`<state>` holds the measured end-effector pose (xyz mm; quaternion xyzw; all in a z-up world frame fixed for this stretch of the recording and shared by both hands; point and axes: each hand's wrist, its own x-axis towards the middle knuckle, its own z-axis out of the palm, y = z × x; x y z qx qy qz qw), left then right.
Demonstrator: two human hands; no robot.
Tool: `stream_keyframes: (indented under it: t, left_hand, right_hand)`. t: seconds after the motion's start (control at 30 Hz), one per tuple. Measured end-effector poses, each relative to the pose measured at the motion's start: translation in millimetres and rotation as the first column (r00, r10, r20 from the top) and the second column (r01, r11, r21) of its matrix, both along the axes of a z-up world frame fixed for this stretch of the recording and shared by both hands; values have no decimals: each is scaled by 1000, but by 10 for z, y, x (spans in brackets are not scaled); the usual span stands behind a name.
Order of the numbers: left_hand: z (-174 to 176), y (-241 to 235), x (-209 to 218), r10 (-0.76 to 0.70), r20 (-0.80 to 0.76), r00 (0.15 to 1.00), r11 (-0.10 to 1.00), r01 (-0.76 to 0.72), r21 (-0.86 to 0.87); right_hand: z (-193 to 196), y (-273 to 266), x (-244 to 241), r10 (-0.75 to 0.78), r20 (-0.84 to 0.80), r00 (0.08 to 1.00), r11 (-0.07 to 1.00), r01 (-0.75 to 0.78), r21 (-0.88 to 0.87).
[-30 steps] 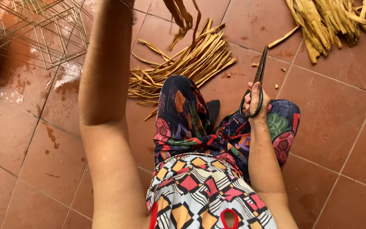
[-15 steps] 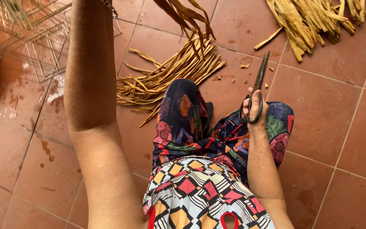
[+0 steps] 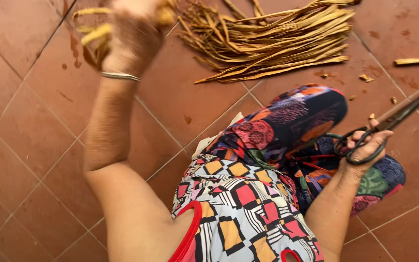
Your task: The person sits on a tiled floor and uses a pair of large scissors to cut bundles of dried, yellowish leaves into smaller pieces. The person repeatedly picks up a bundle, cuts it, and places the cut pieces back on the floor.
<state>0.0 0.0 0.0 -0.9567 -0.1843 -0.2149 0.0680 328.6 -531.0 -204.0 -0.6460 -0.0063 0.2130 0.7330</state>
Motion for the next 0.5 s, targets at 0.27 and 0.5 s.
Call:
stream_keyframes:
  t: [0.27,0.5]
  left_hand:
    - [-3263,-773,-735,108,-493,863,912,-284,-297]
    - [-4421,-1598,-559,68,-541,838,761,-395,-515]
  right_hand:
    - [-236,-95,79,61,76,995,976,-44,-214]
    - [-124,-114,311,70,90,993,953,-40,-301]
